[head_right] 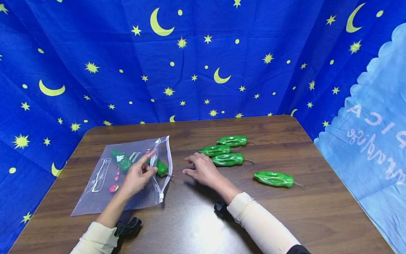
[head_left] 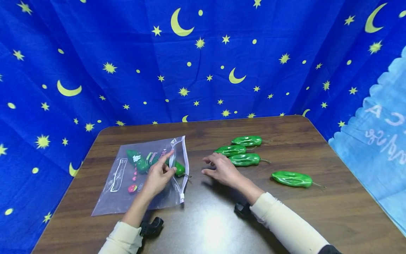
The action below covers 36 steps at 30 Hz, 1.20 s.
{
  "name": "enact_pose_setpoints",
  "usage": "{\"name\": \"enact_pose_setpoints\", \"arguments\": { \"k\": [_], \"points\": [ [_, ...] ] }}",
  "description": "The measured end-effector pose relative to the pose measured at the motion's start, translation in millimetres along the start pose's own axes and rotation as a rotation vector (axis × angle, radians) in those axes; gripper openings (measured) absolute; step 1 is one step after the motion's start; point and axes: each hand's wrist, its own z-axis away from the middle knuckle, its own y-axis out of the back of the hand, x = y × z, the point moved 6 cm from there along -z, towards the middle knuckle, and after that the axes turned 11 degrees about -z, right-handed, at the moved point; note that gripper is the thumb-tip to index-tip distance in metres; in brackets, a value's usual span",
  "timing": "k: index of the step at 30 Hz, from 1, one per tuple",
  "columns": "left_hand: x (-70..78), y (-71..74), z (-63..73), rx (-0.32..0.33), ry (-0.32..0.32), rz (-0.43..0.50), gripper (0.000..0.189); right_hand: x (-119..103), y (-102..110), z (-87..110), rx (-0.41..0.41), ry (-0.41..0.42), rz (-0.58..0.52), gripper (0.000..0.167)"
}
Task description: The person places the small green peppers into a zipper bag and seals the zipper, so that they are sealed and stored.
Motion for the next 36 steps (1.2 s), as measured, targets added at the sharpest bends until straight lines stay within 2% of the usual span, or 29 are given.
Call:
{"name": "enact_pose_setpoints", "arguments": {
  "k": [8, 14, 21, 31, 36],
  "points": [
    [0.3, 2.5, 1.4, 0.012, -0.002, -0.008, 0.061, 8.2, 17.2, 16.8, 0.039, -0.013, 0.043, 0.041],
    [0.0, 2.8, 1.1, 0.007, -0.001, -0.004, 0.061, 15.5, 37.8, 33.9, 0.085, -0.029, 0.070, 0.042],
    [-0.9, 3.6, 1.1, 0.002, 0.007, -0.002, 0.061, 31.3, 67.6, 60.9, 0.155, -0.065, 0.087, 0.041],
    [-3.1, 8.0, 3.1, 0.003, 0.010, 0.027, 0.061, 51.0, 95.0, 96.6, 0.234, -0.081, 0.156, 0.040],
    [-3.3, 7.4, 3.1, -0.007, 0.015, 0.033, 0.061, 61.0, 111.1, 111.6, 0.251, -0.135, 0.186, 0.040]
  ]
}}
